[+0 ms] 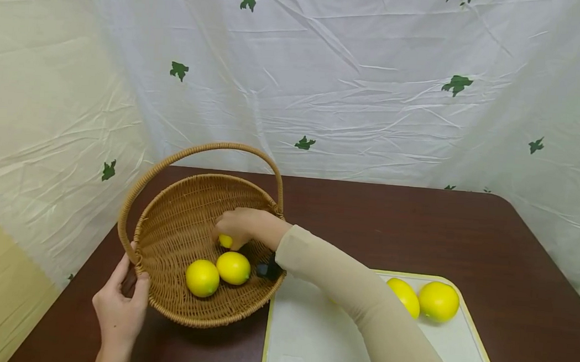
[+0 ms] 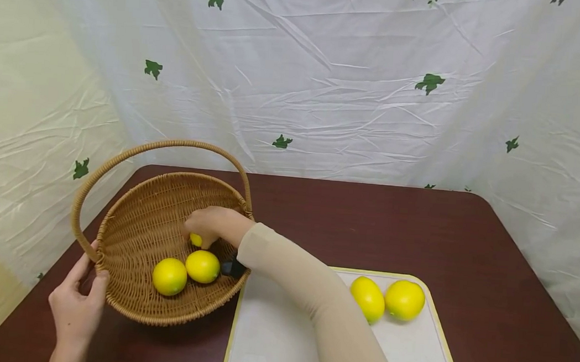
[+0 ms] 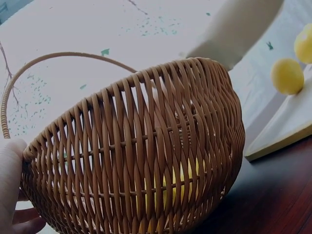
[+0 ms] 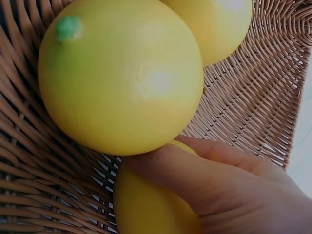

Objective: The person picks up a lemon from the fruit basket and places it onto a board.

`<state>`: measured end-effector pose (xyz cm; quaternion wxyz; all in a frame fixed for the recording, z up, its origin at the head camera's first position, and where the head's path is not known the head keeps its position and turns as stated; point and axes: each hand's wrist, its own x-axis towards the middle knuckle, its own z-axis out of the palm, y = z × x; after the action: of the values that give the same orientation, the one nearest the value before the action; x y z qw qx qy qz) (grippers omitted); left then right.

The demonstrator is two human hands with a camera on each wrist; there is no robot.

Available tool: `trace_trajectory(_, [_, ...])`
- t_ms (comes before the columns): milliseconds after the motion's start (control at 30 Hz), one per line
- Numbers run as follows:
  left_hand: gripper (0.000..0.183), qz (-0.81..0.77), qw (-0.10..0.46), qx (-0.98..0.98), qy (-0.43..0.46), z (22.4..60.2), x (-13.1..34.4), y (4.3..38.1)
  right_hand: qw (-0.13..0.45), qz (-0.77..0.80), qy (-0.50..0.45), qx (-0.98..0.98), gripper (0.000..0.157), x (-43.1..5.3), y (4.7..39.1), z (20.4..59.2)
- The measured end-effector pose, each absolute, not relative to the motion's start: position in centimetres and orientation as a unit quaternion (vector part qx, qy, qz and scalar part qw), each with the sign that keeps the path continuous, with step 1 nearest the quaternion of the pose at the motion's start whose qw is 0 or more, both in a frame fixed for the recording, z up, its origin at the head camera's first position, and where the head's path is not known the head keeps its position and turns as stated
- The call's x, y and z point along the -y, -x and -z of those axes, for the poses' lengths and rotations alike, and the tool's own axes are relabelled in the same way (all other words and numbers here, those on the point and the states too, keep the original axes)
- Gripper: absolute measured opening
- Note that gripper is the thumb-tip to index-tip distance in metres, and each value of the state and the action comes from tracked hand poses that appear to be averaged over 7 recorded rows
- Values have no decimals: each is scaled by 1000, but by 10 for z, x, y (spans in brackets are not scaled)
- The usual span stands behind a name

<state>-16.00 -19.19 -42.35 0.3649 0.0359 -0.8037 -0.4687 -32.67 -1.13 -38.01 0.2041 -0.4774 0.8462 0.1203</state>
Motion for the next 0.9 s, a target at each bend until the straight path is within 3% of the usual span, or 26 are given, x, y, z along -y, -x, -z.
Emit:
trace_trajectory(300, [53, 476, 369, 798, -16, 424, 192, 160, 174, -135, 474, -853, 42, 10, 327, 378])
trace_trajectory(700, [51, 471, 366, 802, -20, 425, 193, 159, 180, -95, 476, -856, 40, 10, 327, 374])
trace_trajectory(900, [49, 468, 367, 803, -33, 427, 194, 160, 139, -46, 502, -852, 46, 11, 324, 357])
